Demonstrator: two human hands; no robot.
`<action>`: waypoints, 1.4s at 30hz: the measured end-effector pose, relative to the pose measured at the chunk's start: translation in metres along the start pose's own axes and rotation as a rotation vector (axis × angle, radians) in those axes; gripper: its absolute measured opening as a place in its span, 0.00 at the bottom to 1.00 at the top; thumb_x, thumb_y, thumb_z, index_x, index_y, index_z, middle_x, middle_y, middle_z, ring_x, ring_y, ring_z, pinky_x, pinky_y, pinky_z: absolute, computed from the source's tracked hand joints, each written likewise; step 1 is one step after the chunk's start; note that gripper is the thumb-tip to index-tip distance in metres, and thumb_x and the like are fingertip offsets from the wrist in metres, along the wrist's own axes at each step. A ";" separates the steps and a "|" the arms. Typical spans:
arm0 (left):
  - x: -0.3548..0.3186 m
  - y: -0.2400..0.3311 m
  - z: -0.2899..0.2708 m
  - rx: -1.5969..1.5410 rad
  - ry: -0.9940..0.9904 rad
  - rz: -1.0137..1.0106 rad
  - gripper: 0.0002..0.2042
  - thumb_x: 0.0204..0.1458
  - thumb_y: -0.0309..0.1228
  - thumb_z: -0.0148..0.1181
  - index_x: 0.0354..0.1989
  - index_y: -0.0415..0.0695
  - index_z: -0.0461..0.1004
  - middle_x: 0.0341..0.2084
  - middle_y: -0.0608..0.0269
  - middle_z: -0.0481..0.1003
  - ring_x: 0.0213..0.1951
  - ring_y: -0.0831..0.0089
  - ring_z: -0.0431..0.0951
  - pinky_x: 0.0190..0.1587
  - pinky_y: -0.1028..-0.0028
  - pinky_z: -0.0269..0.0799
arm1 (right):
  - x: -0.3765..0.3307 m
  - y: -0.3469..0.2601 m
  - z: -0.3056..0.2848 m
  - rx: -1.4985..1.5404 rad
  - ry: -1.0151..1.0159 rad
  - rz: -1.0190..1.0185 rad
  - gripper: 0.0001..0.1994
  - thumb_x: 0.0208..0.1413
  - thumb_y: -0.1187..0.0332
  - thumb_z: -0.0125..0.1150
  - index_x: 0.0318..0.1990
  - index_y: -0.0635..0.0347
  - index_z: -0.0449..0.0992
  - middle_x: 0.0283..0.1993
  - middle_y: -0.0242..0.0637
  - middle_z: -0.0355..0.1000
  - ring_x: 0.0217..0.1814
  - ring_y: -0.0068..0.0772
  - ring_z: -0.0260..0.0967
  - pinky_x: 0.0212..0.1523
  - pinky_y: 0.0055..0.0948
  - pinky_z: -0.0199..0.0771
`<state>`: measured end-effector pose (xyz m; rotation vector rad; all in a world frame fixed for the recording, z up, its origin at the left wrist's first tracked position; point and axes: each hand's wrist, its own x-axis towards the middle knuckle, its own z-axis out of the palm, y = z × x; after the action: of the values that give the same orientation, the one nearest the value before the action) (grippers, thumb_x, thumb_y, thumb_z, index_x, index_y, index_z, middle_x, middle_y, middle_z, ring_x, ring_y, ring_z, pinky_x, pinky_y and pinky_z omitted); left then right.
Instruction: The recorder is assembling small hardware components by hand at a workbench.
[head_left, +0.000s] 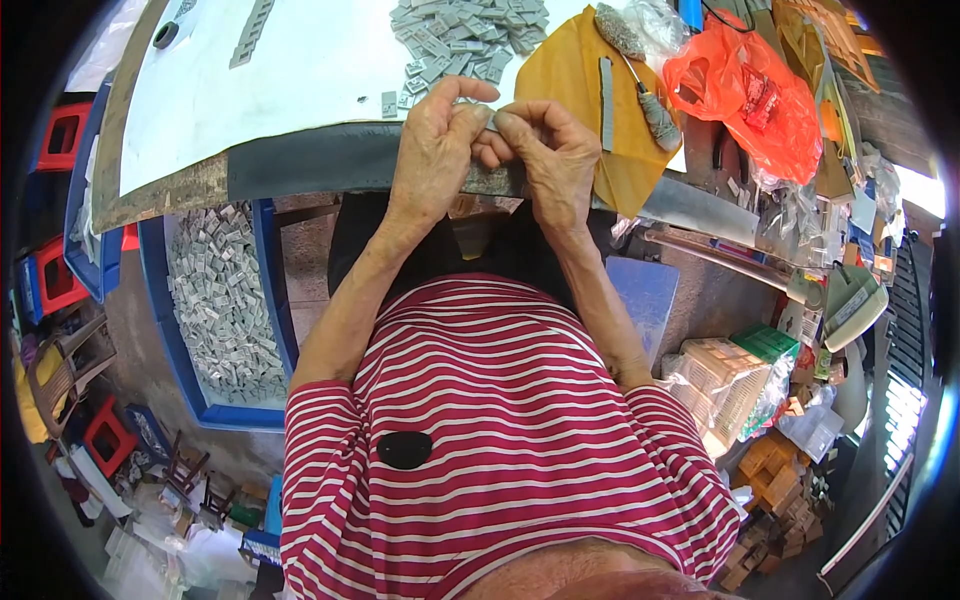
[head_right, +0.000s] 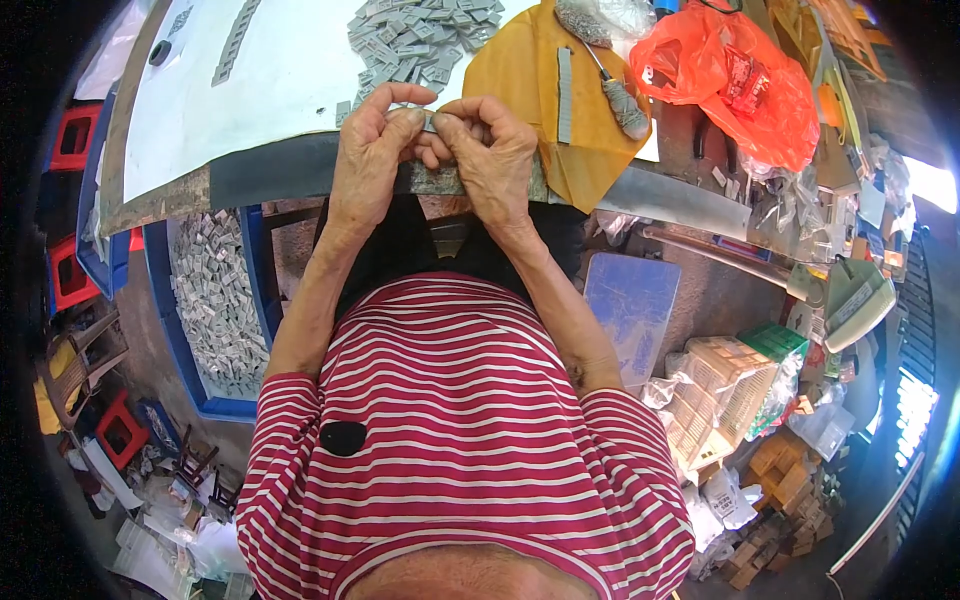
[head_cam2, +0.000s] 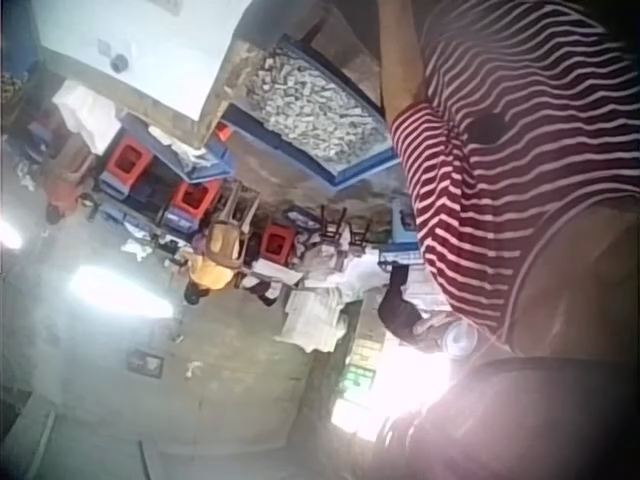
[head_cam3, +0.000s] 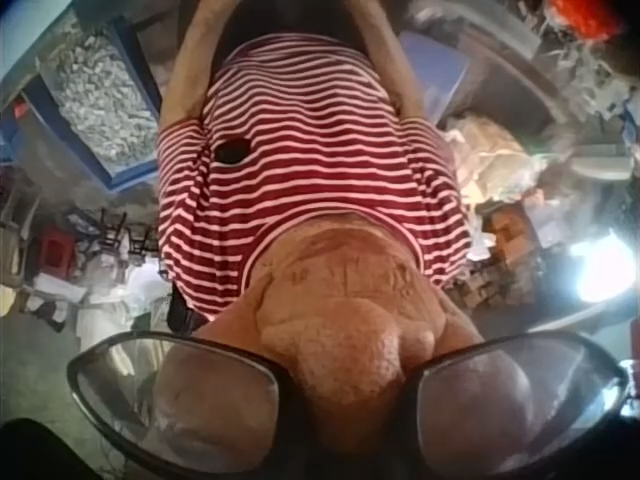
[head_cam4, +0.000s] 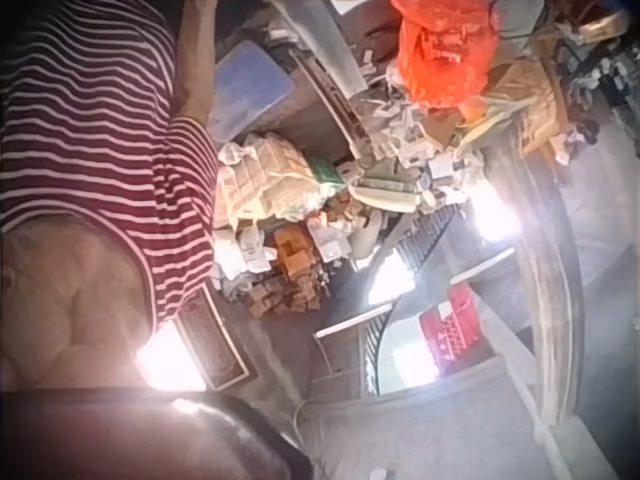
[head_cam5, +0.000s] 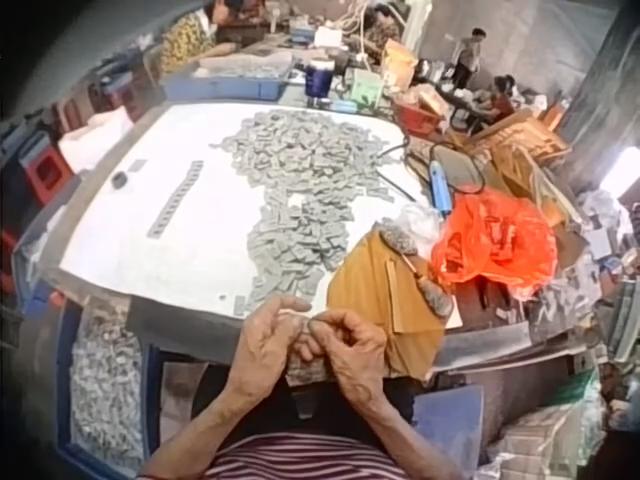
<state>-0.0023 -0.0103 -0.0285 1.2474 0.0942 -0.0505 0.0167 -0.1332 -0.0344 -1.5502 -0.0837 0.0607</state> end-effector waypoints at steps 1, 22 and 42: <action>0.001 0.000 0.001 0.001 0.000 0.002 0.10 0.55 0.26 0.44 0.43 0.35 0.63 0.22 0.61 0.72 0.24 0.80 0.71 0.29 0.82 0.69 | 0.001 -0.001 0.000 0.029 -0.004 0.011 0.03 0.47 0.78 0.58 0.30 0.66 0.73 0.17 0.22 0.61 0.18 0.08 0.53 0.18 0.10 0.53; 0.006 0.008 0.005 0.080 0.132 0.164 0.09 0.53 0.23 0.43 0.42 0.37 0.65 0.22 0.65 0.71 0.25 0.83 0.70 0.28 0.83 0.67 | 0.010 -0.014 0.009 -0.562 0.075 -0.636 0.04 0.45 0.80 0.56 0.30 0.64 0.70 0.24 0.41 0.64 0.23 0.37 0.65 0.22 0.28 0.65; 0.008 0.027 -0.006 0.422 0.066 0.335 0.04 0.53 0.23 0.45 0.35 0.37 0.65 0.16 0.61 0.67 0.19 0.76 0.68 0.22 0.76 0.64 | 0.025 -0.032 0.003 -0.379 -0.226 -0.117 0.06 0.52 0.72 0.51 0.32 0.67 0.68 0.21 0.36 0.65 0.22 0.22 0.60 0.23 0.23 0.62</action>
<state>0.0074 0.0043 -0.0060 1.6717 -0.0737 0.2743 0.0407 -0.1281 -0.0022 -1.9086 -0.3821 0.1333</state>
